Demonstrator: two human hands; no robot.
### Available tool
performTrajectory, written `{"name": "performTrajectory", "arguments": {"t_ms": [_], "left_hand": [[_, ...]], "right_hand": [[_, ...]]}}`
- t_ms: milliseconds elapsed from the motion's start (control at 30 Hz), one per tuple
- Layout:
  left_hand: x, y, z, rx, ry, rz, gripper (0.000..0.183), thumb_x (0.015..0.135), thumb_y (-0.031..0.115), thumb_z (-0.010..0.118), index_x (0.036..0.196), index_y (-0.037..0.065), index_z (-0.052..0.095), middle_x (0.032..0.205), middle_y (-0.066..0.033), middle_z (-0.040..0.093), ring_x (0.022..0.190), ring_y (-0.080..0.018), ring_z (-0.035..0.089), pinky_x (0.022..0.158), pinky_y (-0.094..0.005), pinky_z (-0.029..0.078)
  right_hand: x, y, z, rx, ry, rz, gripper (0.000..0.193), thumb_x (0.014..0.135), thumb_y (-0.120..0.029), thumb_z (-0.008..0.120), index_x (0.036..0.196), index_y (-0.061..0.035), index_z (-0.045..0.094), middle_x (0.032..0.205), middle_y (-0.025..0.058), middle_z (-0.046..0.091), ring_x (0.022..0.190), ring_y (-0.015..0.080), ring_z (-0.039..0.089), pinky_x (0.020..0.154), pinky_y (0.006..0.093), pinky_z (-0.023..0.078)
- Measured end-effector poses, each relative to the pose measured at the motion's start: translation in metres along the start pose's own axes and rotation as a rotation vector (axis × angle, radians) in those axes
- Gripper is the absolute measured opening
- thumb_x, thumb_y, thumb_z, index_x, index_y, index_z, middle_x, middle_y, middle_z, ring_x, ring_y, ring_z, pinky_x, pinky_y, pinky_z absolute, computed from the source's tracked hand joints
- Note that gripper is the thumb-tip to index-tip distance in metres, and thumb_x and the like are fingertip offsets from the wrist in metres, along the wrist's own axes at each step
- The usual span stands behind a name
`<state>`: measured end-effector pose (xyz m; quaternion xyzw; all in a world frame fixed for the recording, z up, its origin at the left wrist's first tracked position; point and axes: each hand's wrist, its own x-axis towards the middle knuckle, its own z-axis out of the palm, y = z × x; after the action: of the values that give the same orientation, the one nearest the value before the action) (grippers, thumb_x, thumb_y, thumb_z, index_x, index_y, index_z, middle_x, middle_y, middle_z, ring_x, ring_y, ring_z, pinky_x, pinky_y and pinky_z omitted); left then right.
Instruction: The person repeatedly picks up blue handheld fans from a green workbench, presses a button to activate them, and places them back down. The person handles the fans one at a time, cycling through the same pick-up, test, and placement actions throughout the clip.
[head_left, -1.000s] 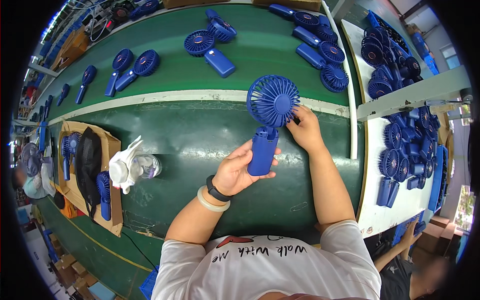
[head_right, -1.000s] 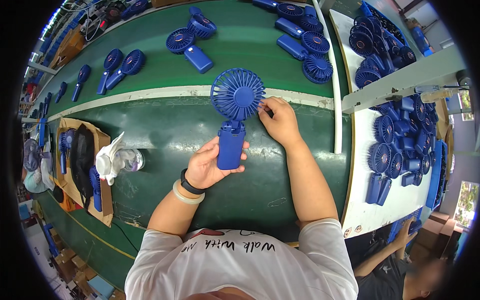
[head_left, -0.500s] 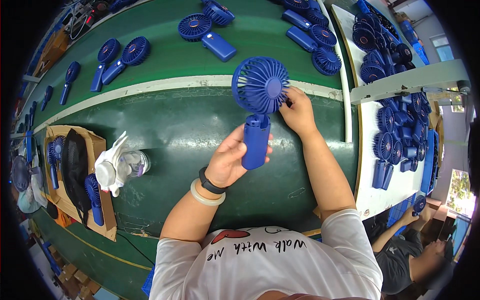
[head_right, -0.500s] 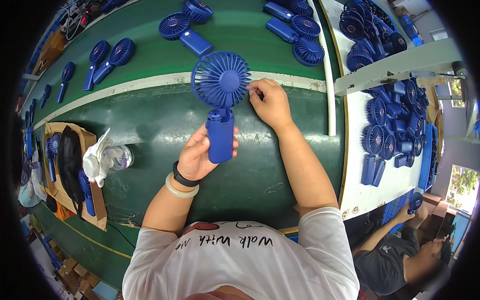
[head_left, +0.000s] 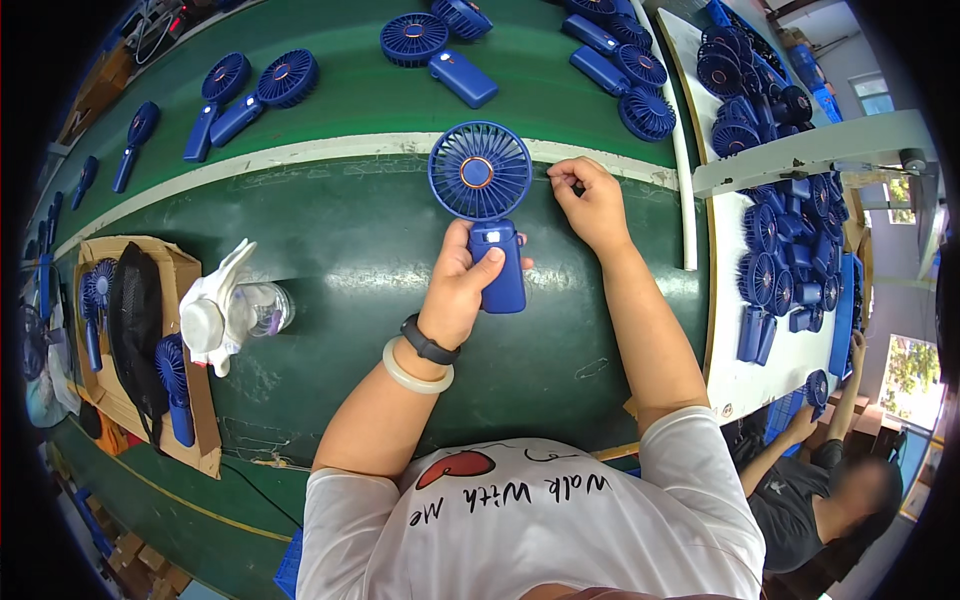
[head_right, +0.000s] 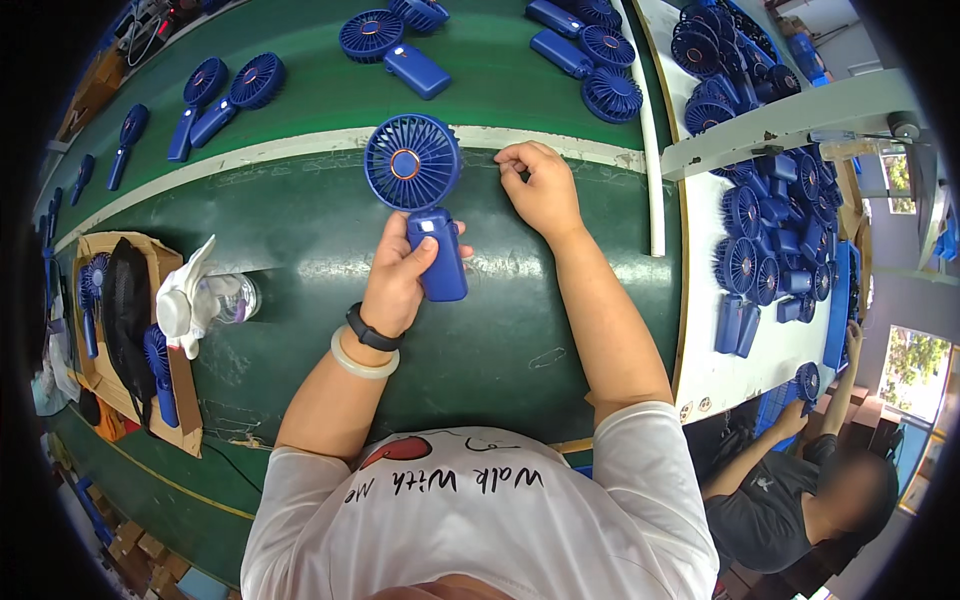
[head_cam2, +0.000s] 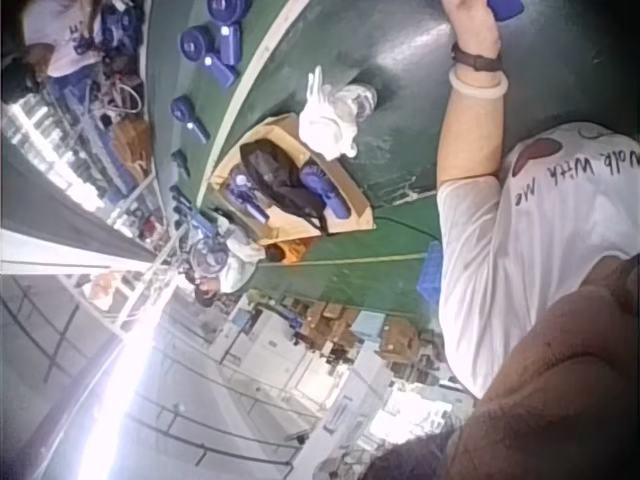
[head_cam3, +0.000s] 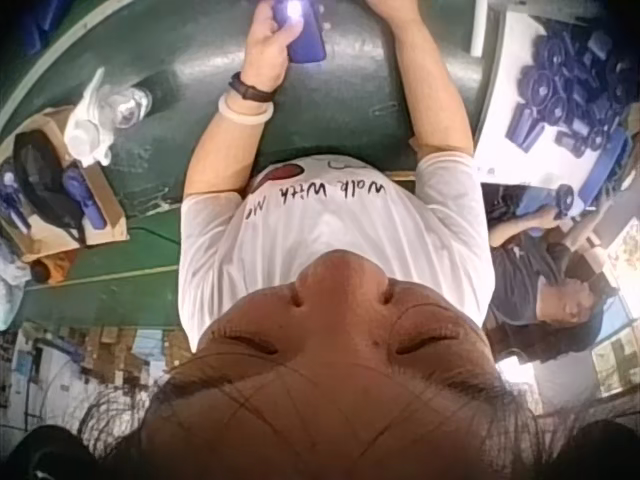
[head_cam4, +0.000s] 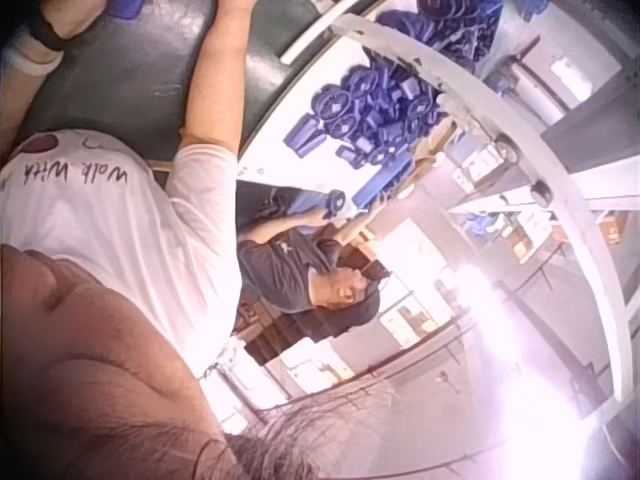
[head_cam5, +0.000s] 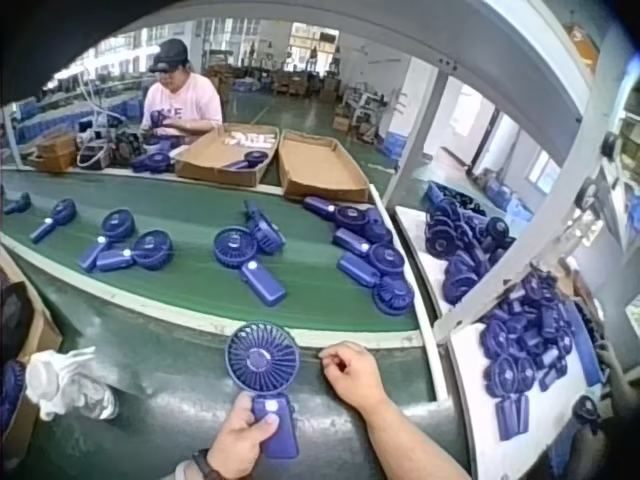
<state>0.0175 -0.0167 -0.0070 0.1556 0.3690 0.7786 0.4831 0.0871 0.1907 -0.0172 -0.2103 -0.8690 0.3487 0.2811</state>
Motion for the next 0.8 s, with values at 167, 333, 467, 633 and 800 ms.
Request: {"name": "performTrajectory", "arguments": {"t_ms": [167, 333, 467, 633, 800], "left_hand": [[-0.001, 0.002, 0.003, 0.009, 0.004, 0.044, 0.042, 0.091, 0.014, 0.056, 0.127, 0.006, 0.037, 0.115, -0.0148, 0.056, 0.097, -0.0251, 0.062, 0.081, -0.0358, 0.052], [-0.001, 0.002, 0.004, -0.019, 0.006, 0.062, 0.044, 0.090, 0.009, 0.055, 0.130, 0.006, 0.036, 0.116, -0.0134, 0.056, 0.096, -0.0218, 0.061, 0.084, -0.0336, 0.050], [0.001, 0.005, 0.003, -0.050, -0.039, 0.041, 0.045, 0.090, 0.010, 0.055, 0.131, 0.006, 0.036, 0.115, -0.0133, 0.057, 0.096, -0.0213, 0.061, 0.084, -0.0333, 0.050], [0.002, 0.006, -0.001, -0.072, -0.010, 0.053, 0.045, 0.090, 0.012, 0.054, 0.131, 0.006, 0.036, 0.114, -0.0137, 0.056, 0.096, -0.0213, 0.061, 0.084, -0.0335, 0.050], [0.003, 0.012, -0.005, -0.115, -0.009, 0.036, 0.044, 0.091, 0.012, 0.054, 0.130, 0.006, 0.035, 0.113, -0.0139, 0.056, 0.094, -0.0213, 0.061, 0.082, -0.0332, 0.050]], "right_hand": [[0.000, -0.001, 0.000, 0.019, 0.008, 0.030, 0.012, 0.073, -0.001, 0.064, 0.084, -0.0044, 0.065, 0.078, 0.0061, 0.062, 0.071, 0.0168, 0.060, 0.062, 0.0284, 0.047], [0.000, -0.006, 0.002, -0.064, 0.018, -0.012, 0.012, 0.072, -0.002, 0.062, 0.083, -0.0045, 0.065, 0.077, 0.0066, 0.061, 0.070, 0.0195, 0.059, 0.064, 0.0307, 0.047], [0.000, -0.005, 0.002, -0.182, 0.013, -0.055, 0.011, 0.073, -0.003, 0.060, 0.083, -0.0053, 0.065, 0.075, 0.0075, 0.059, 0.071, 0.0237, 0.058, 0.068, 0.0346, 0.047], [0.010, -0.014, 0.006, -0.258, -0.008, -0.125, 0.017, 0.072, -0.002, 0.059, 0.088, -0.0062, 0.064, 0.079, 0.0093, 0.059, 0.078, 0.0274, 0.057, 0.075, 0.0381, 0.046], [0.058, -0.008, 0.019, -0.408, 0.055, -0.276, 0.037, 0.073, -0.006, 0.063, 0.110, -0.0060, 0.056, 0.105, 0.0155, 0.056, 0.102, 0.0349, 0.051, 0.089, 0.0431, 0.041]]}}
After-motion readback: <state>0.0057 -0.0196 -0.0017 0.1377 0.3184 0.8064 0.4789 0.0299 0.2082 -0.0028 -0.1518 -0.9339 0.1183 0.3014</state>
